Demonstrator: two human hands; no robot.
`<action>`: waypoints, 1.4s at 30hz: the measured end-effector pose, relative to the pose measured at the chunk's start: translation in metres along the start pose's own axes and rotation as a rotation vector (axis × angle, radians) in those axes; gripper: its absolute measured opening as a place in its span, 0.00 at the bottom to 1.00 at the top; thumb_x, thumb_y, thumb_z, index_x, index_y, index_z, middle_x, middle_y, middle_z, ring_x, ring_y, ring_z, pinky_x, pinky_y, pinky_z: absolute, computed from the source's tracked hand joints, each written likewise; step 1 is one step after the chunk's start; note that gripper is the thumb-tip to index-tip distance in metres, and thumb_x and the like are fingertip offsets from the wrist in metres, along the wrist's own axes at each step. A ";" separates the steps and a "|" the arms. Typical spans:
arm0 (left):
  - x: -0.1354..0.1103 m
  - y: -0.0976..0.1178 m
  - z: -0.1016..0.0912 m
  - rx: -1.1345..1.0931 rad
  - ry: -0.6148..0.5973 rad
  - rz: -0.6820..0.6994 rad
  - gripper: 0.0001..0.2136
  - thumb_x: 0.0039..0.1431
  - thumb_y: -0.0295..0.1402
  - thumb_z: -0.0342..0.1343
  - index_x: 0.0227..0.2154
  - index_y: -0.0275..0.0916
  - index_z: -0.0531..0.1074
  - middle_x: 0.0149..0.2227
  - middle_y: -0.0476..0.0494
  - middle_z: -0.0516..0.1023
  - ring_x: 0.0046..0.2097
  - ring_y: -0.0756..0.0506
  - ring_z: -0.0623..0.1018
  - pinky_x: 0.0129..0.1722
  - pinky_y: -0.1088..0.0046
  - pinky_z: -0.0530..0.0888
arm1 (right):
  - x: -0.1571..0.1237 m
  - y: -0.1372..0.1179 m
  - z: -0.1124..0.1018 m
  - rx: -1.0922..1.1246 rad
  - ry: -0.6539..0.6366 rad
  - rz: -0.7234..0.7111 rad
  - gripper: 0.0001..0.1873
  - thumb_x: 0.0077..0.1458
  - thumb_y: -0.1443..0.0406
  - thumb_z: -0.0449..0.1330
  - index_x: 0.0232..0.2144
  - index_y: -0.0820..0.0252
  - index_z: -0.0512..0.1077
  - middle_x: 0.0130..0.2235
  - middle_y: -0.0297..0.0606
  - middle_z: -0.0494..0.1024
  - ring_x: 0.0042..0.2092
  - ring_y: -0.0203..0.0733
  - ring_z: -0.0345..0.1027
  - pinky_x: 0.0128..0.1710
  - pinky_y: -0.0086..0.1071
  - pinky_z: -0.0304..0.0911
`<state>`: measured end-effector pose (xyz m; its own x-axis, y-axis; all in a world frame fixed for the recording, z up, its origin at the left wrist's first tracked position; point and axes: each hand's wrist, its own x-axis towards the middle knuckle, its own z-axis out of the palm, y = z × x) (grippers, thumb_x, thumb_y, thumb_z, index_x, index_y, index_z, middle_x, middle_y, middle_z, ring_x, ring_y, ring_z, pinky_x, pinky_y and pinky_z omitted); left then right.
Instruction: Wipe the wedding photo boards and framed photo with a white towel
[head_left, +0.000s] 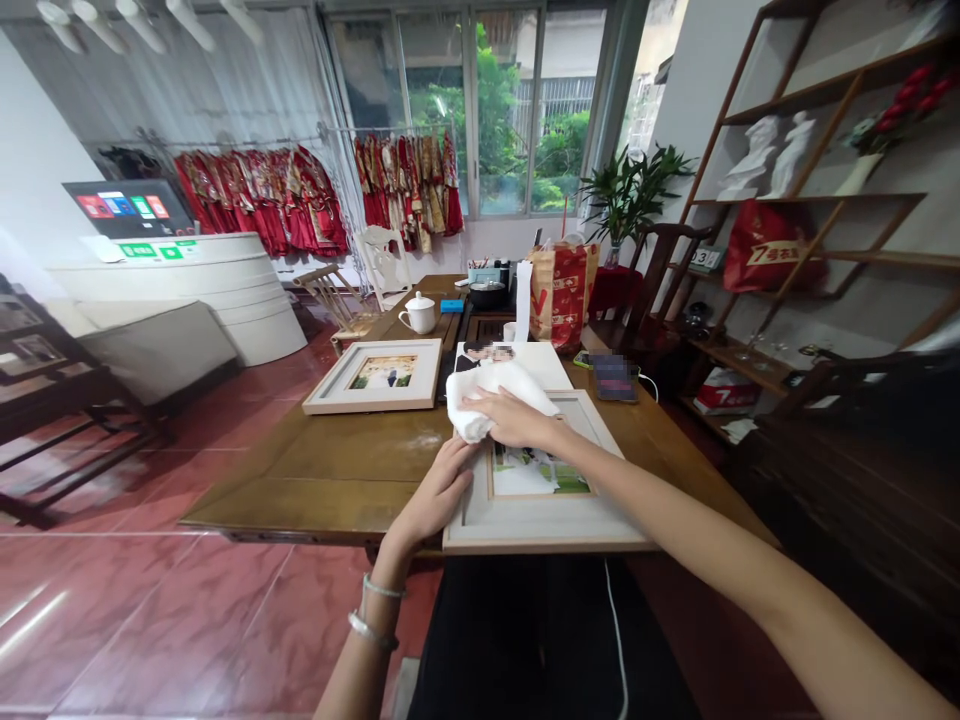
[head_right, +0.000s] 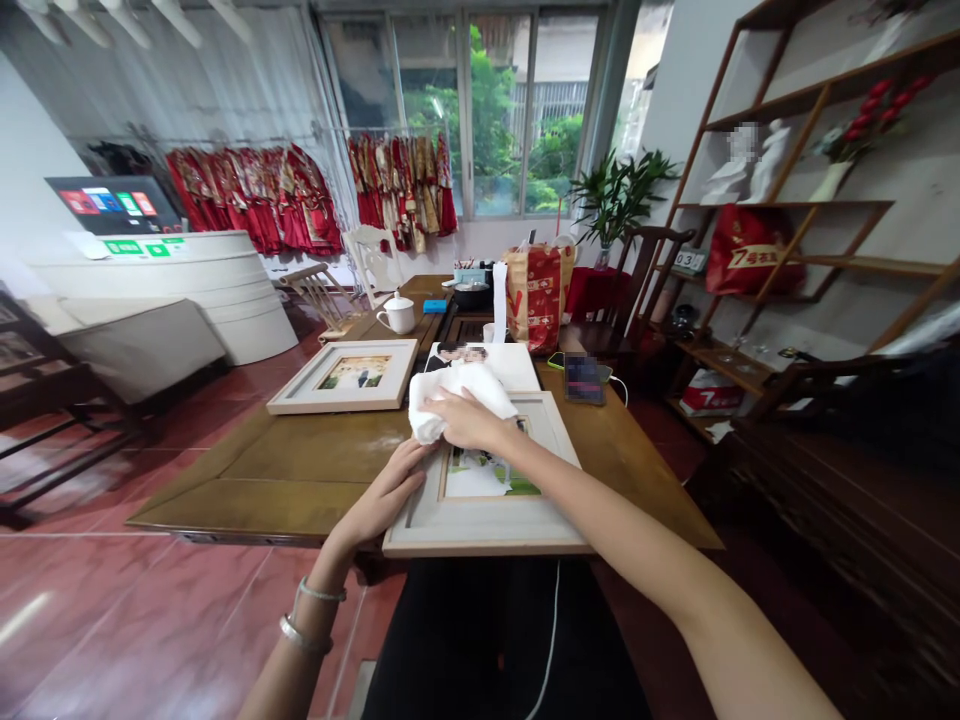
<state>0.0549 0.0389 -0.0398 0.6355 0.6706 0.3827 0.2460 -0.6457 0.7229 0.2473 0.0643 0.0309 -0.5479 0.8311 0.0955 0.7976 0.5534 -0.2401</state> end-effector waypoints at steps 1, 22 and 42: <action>0.000 0.000 0.000 -0.004 0.000 0.002 0.20 0.61 0.29 0.44 0.56 0.42 0.62 0.61 0.42 0.59 0.63 0.42 0.56 0.63 0.57 0.51 | -0.004 0.001 0.001 0.002 -0.013 -0.003 0.38 0.42 0.80 0.45 0.58 0.61 0.59 0.61 0.40 0.59 0.64 0.45 0.42 0.61 0.51 0.39; -0.001 0.005 -0.002 0.002 -0.016 0.026 0.20 0.62 0.30 0.43 0.57 0.44 0.61 0.61 0.44 0.60 0.63 0.42 0.55 0.64 0.56 0.51 | -0.080 0.040 -0.001 -0.147 0.129 0.425 0.39 0.40 0.75 0.50 0.59 0.59 0.58 0.62 0.41 0.57 0.64 0.54 0.38 0.60 0.56 0.35; -0.001 0.008 -0.001 -0.017 -0.010 -0.012 0.21 0.61 0.27 0.42 0.58 0.43 0.59 0.62 0.44 0.56 0.64 0.43 0.53 0.64 0.59 0.48 | -0.176 -0.024 -0.030 -0.002 -0.165 0.336 0.39 0.40 0.78 0.46 0.56 0.50 0.62 0.60 0.29 0.61 0.63 0.45 0.47 0.62 0.46 0.42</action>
<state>0.0560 0.0336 -0.0341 0.6400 0.6744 0.3681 0.2415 -0.6314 0.7369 0.3325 -0.0933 0.0487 -0.2888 0.9462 -0.1459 0.9402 0.2515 -0.2299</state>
